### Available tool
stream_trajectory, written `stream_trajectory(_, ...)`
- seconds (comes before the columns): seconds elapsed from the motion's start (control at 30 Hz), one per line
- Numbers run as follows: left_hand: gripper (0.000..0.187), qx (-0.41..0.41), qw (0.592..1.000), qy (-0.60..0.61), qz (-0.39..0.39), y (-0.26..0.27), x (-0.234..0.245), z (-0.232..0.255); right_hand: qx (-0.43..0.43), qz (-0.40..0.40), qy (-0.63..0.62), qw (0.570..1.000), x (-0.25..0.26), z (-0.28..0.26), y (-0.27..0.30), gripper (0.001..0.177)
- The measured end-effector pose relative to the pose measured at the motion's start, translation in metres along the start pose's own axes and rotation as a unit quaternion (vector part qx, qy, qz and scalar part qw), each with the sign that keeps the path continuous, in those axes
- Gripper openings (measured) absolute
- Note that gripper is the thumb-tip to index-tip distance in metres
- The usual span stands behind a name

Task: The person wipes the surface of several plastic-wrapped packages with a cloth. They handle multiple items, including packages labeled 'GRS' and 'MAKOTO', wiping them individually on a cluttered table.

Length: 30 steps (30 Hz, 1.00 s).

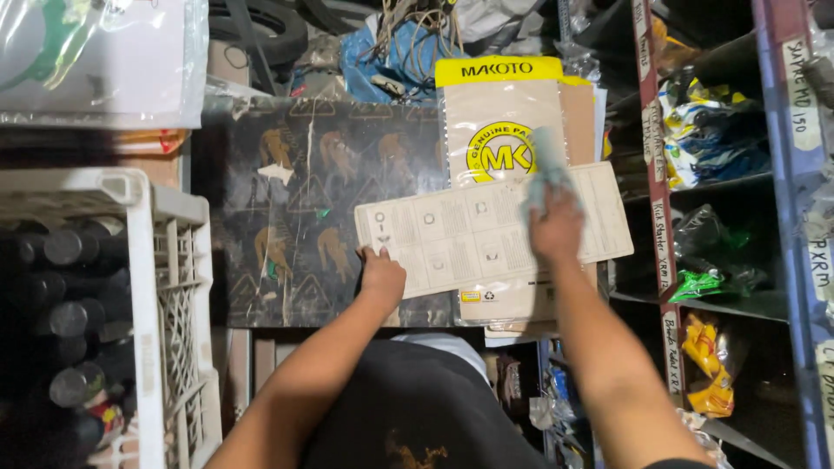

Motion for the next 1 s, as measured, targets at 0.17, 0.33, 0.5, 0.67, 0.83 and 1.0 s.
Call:
stream_trajectory(0.17,0.041,0.04,0.999,0.004,-0.029,0.014,0.019,0.006,-0.031,0.042,0.058,0.997,-0.042,0.0,-0.01,0.054)
stream_trajectory(0.33,0.071,0.076,0.995,0.002,-0.063,0.008,0.016,0.017,0.095,-0.028,0.0,0.995,-0.027,-0.169,0.109,0.055)
stream_trajectory(0.5,0.072,0.108,0.989,-0.015,-0.1,0.026,0.031,0.02,0.236,-0.102,-0.06,0.965,-0.055,-0.167,0.112,0.049)
stream_trajectory(0.67,0.073,0.153,0.984,0.02,-0.084,-0.02,-0.008,0.02,0.124,0.019,-0.101,0.987,0.001,-0.02,0.005,0.068)
stream_trajectory(0.83,0.074,0.181,0.979,0.049,-0.083,-0.025,-0.013,0.018,-0.092,-0.003,-0.14,0.986,-0.038,0.123,-0.05,0.072)
stream_trajectory(1.0,0.072,0.201,0.975,0.012,-0.097,-0.016,-0.001,0.024,-0.035,0.175,-0.105,0.978,-0.082,0.115,-0.009,0.063)
Point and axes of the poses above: each hand's wrist, its own y-axis away from the middle knuckle, its own x-axis out of the back of the hand, z = x × y, the point moved 5 cm from there along -y, towards the middle knuckle, and after that the axes turned 5 degrees about -x, right-handed, at the moved point
